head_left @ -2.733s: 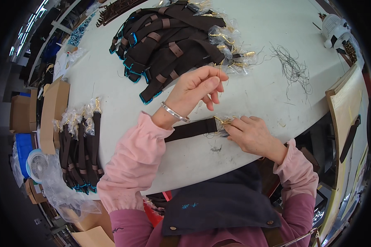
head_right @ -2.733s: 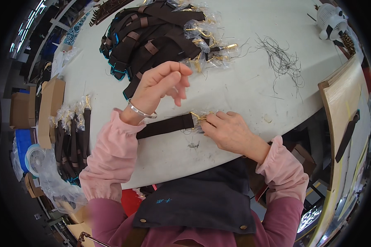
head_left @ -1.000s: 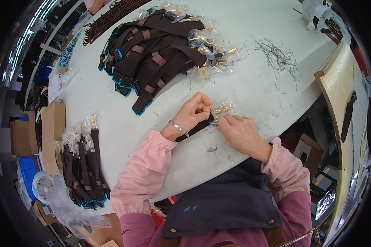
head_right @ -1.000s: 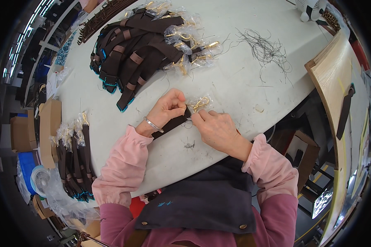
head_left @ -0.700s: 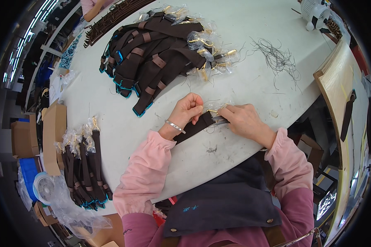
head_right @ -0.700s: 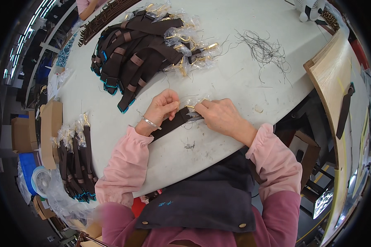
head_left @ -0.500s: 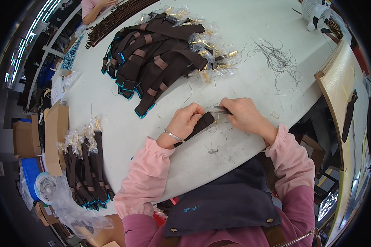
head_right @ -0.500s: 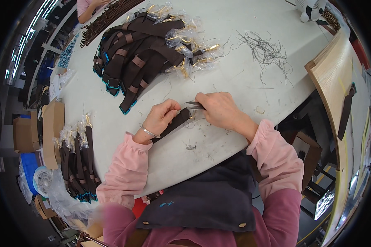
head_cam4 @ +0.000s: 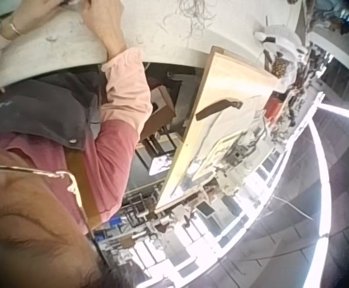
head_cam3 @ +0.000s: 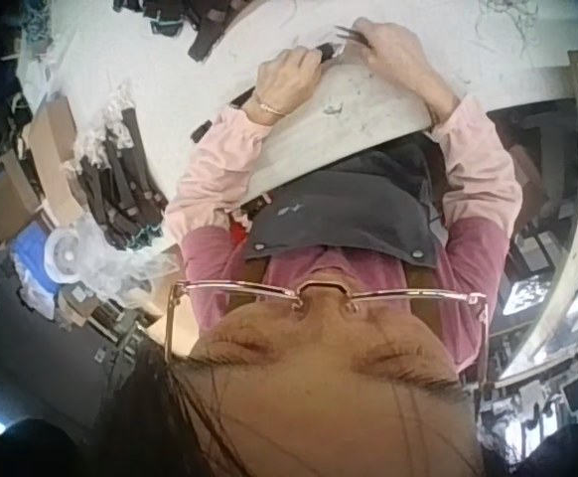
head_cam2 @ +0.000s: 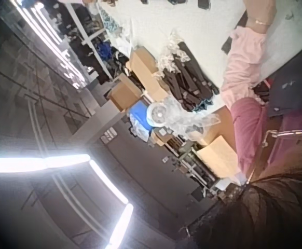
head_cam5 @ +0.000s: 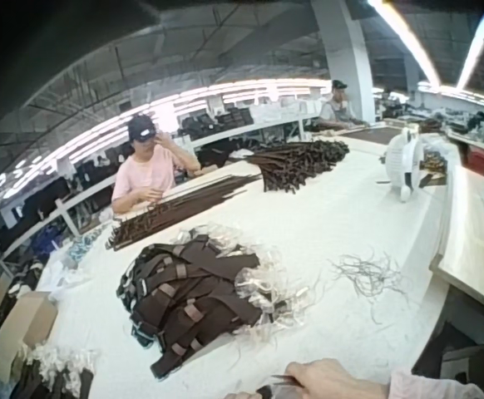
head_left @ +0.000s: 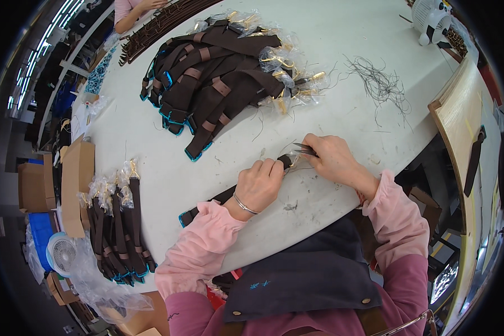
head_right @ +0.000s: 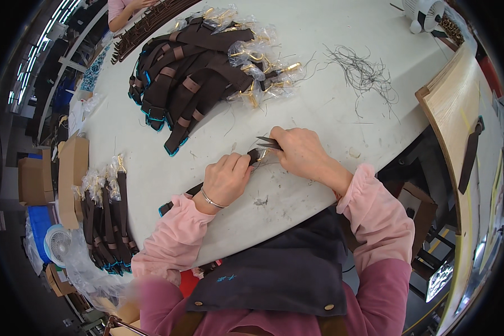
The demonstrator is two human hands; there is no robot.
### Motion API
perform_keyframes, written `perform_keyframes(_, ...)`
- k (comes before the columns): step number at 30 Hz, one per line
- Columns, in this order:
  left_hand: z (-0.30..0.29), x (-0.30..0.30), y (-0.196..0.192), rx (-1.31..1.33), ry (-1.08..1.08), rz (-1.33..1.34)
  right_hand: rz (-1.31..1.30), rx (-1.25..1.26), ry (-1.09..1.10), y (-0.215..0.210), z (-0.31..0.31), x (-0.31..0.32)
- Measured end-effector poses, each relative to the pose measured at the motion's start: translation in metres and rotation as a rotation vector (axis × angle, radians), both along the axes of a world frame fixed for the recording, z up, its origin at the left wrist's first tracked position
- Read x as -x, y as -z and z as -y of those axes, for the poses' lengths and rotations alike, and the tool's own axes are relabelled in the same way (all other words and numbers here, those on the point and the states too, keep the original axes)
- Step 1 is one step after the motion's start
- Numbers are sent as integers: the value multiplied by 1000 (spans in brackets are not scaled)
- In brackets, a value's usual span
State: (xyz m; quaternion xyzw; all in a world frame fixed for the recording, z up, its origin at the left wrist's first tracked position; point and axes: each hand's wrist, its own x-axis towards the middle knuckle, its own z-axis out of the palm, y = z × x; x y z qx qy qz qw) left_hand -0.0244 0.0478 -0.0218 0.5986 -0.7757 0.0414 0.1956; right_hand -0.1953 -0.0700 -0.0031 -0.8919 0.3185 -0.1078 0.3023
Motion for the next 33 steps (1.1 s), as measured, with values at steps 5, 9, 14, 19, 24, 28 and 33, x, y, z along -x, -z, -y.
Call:
perform_keyframes(5,5,3,4,182,76,67,47,17,8,6,-2,5)
perform_keyframes(9,8,-2,5,284,146,94,42,1,-2,6,3,4)
perform_keyframes(14,7,-1,8,102,199,-165,-6,225,-103,7,-1,12)
perform_keyframes(19,13,-6,-4,-441,-25,-862,38,172,-25,-24,-33,22)
perform_keyframes(24,19,-11,-4,-690,-146,-1209,-33,295,-63,-9,-59,18)
perform_keyframes(28,20,-12,-2,-693,-155,-1283,-57,286,-55,-1,-57,11)
perform_keyframes(33,20,-12,-1,-701,-156,-1280,-70,331,-104,1,-54,6)
